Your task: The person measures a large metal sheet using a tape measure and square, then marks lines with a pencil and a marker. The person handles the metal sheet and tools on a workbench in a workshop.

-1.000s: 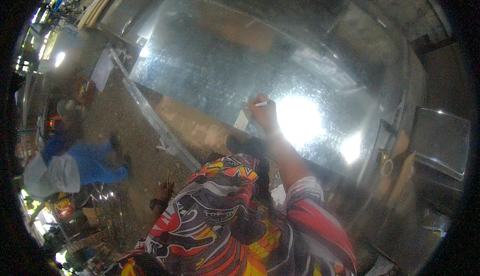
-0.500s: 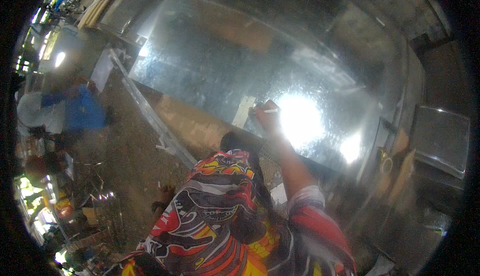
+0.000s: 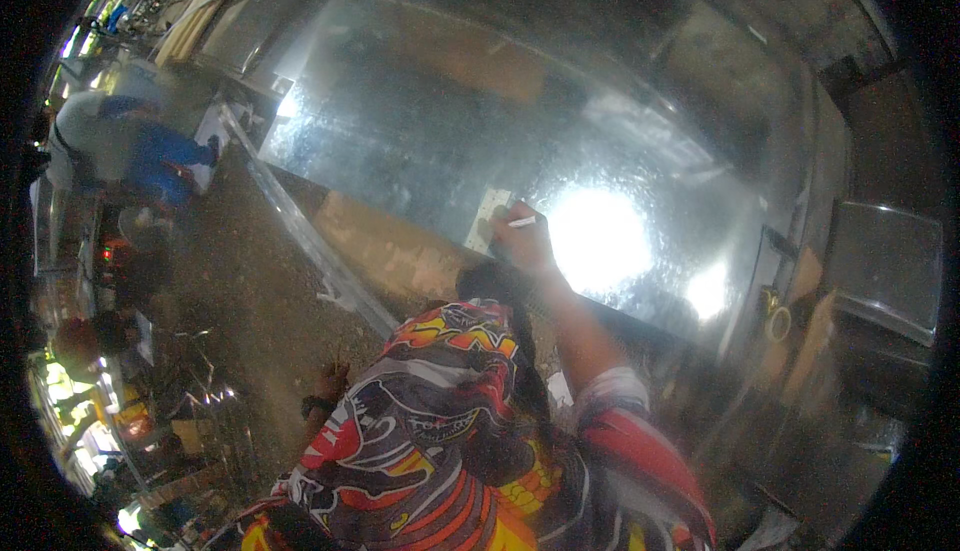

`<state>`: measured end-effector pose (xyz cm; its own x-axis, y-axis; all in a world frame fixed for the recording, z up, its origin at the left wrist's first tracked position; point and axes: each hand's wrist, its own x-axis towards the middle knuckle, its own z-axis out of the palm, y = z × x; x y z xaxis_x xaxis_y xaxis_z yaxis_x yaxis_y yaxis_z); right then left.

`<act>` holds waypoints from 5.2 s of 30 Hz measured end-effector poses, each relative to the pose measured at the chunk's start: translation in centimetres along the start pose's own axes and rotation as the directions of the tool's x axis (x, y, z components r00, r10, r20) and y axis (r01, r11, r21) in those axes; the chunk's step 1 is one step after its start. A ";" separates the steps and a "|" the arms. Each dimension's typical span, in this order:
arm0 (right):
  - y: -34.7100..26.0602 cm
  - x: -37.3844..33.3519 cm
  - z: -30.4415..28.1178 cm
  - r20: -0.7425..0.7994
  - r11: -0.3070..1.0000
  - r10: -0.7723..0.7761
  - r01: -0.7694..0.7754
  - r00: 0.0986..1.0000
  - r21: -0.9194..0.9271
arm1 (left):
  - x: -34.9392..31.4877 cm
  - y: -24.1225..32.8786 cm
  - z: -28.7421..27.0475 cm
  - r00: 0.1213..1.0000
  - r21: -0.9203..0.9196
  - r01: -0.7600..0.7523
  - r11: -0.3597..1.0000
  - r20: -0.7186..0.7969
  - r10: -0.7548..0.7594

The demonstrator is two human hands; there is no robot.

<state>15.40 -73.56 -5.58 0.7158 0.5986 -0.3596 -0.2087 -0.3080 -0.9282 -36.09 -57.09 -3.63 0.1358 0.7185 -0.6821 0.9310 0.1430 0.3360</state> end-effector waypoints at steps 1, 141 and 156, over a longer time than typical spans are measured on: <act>0.0 0.0 0.2 -0.018 1.000 -0.021 0.021 1.000 0.002 | -0.3 0.1 -0.1 1.000 0.013 -0.008 1.000 -0.022 0.008; 0.8 -2.3 4.2 -0.237 0.974 -0.173 0.131 0.956 -0.184 | 0.0 -3.9 2.5 0.998 0.001 -0.007 1.000 0.069 0.007; -0.4 -2.8 4.8 -0.251 0.985 -0.158 0.132 0.955 -0.115 | 2.1 -5.1 3.3 0.994 -0.043 -0.069 0.997 0.077 0.072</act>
<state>10.27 -71.56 -4.63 0.8837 0.4349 -0.1730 -0.0341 -0.3088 -0.9505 -39.42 -58.55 -8.86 0.2283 0.6721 -0.7044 0.9039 0.1224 0.4098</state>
